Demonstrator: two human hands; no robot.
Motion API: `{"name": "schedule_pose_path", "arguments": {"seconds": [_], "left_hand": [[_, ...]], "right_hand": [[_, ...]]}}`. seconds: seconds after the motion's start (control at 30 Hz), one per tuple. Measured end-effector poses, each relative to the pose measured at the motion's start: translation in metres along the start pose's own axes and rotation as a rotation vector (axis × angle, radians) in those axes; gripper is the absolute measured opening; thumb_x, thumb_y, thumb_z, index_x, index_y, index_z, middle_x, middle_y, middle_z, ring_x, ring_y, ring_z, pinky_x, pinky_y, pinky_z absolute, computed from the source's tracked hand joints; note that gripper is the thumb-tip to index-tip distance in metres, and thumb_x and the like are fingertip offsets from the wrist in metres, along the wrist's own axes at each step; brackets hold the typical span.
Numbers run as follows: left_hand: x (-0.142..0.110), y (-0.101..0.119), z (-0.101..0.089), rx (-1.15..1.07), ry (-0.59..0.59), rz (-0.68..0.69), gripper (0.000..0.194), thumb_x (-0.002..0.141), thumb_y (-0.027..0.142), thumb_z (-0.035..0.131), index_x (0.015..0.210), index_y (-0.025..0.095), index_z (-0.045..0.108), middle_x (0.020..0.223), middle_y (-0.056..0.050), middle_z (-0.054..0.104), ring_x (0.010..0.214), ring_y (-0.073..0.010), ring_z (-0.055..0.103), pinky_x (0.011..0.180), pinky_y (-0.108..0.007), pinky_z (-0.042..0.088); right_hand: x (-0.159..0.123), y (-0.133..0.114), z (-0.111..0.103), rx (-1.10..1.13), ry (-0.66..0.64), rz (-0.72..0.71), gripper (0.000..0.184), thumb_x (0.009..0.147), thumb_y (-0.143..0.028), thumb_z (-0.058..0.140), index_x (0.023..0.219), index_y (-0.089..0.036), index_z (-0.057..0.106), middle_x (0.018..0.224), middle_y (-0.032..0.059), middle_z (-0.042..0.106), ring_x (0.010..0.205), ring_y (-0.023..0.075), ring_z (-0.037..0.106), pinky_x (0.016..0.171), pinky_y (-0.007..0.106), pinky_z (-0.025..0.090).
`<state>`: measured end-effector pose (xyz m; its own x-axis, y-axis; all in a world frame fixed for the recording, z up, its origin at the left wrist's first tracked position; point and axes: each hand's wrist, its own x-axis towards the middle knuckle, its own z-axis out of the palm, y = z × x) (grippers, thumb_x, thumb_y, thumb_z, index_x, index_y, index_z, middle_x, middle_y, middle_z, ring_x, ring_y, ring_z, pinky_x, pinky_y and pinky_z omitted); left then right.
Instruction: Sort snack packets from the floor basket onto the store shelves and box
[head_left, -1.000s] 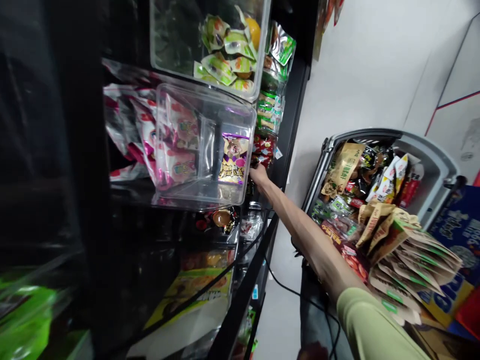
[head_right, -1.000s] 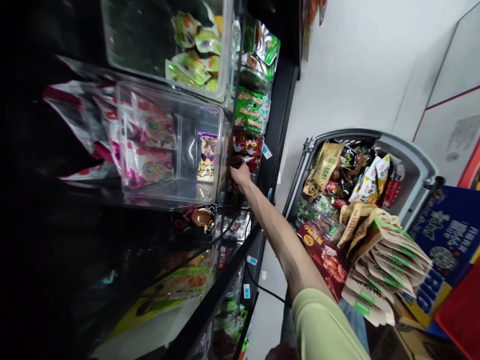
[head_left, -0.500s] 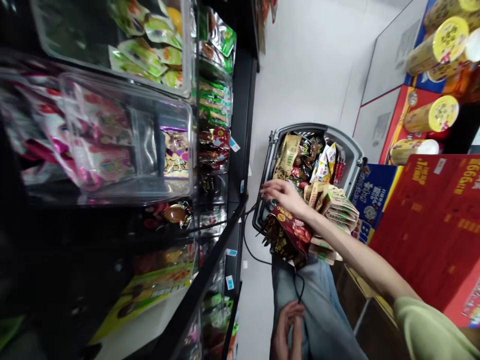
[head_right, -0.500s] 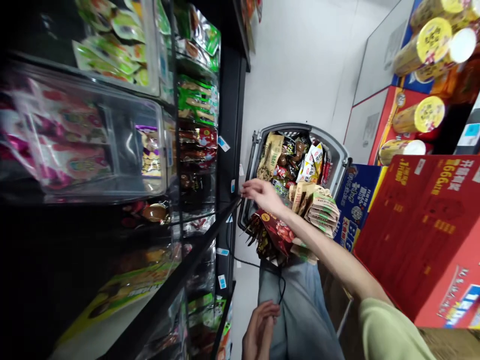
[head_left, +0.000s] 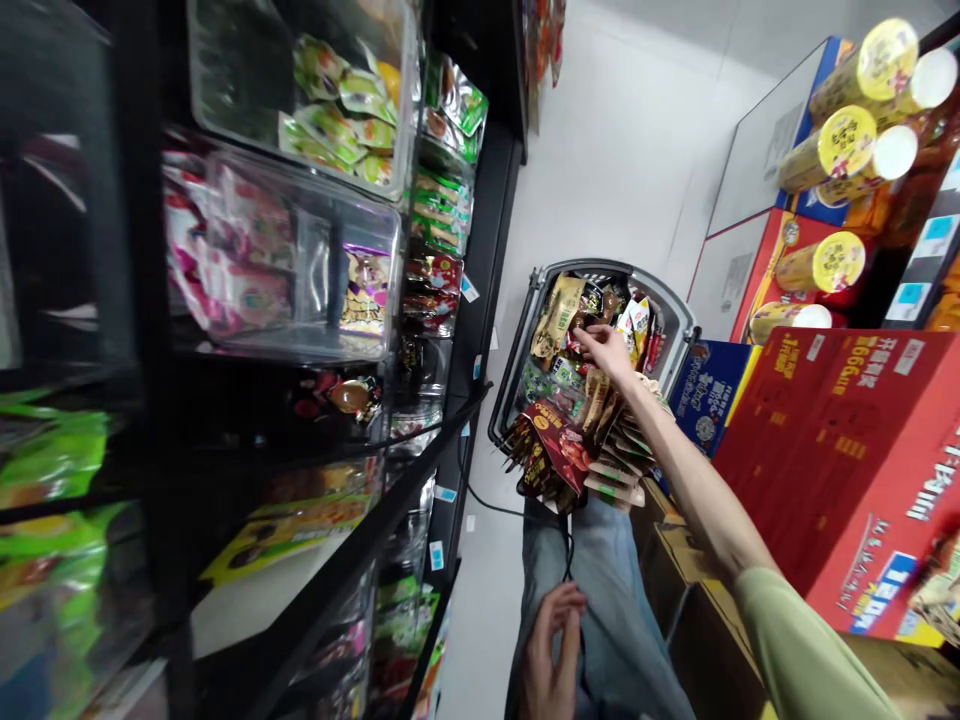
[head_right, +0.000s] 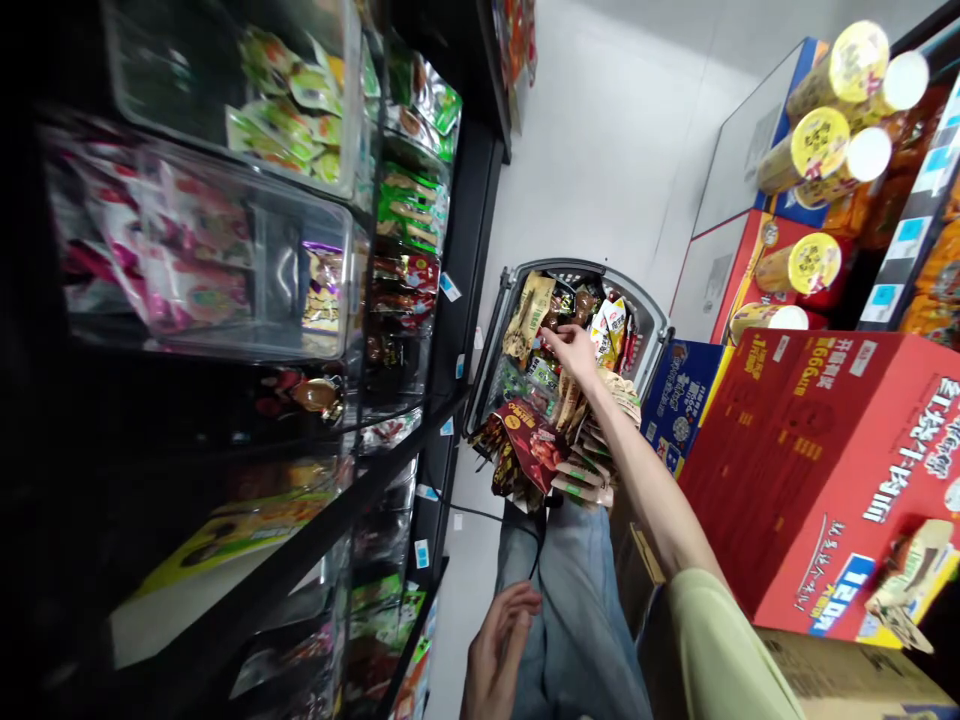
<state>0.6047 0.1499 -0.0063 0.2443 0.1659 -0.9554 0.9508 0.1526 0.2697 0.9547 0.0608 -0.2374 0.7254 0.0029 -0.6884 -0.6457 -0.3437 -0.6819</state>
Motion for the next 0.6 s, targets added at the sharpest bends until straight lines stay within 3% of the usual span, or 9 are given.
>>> {"name": "schedule_pose_path", "arguments": {"seconds": [0.17,0.27,0.4,0.6], "left_hand": [[-0.004,-0.004,0.002,0.044,-0.001,-0.014,0.064,0.082,0.088,0.048,0.111,0.037,0.072,0.112,-0.013,0.079,0.116,-0.0377,0.074,0.104,-0.044,0.060],[-0.006,-0.014,0.001,0.062,-0.006,-0.023,0.064,0.084,0.087,0.047,0.115,0.036,0.071,0.116,-0.013,0.078,0.120,-0.0369,0.072,0.109,-0.045,0.057],[-0.008,-0.030,0.000,0.061,-0.012,-0.039,0.061,0.088,0.082,0.046,0.119,0.035,0.069,0.120,-0.013,0.078,0.123,-0.0352,0.071,0.113,-0.043,0.054],[-0.012,-0.037,0.000,0.038,-0.025,0.003,0.056,0.091,0.074,0.047,0.122,0.032,0.067,0.122,-0.012,0.077,0.123,-0.0341,0.072,0.111,-0.043,0.056]], "right_hand": [[0.028,-0.009,0.070,-0.261,0.133,0.015,0.079,0.073,-0.064,0.088,0.126,-0.015,0.056,0.127,0.0220,0.072,0.116,0.0349,0.071,0.105,0.051,0.055],[0.040,-0.007,0.091,-0.296,0.210,0.036,0.073,0.079,-0.061,0.085,0.127,-0.015,0.054,0.130,0.0234,0.070,0.122,0.0387,0.068,0.108,0.053,0.052],[0.038,0.002,0.087,-0.272,0.205,-0.002,0.039,0.096,-0.047,0.067,0.120,-0.017,0.061,0.122,0.0182,0.074,0.117,0.0335,0.070,0.108,0.049,0.052],[0.015,0.003,0.064,-0.225,0.214,0.000,0.035,0.090,-0.033,0.066,0.120,-0.016,0.068,0.120,0.0152,0.077,0.113,0.0297,0.073,0.107,0.043,0.054]]}}
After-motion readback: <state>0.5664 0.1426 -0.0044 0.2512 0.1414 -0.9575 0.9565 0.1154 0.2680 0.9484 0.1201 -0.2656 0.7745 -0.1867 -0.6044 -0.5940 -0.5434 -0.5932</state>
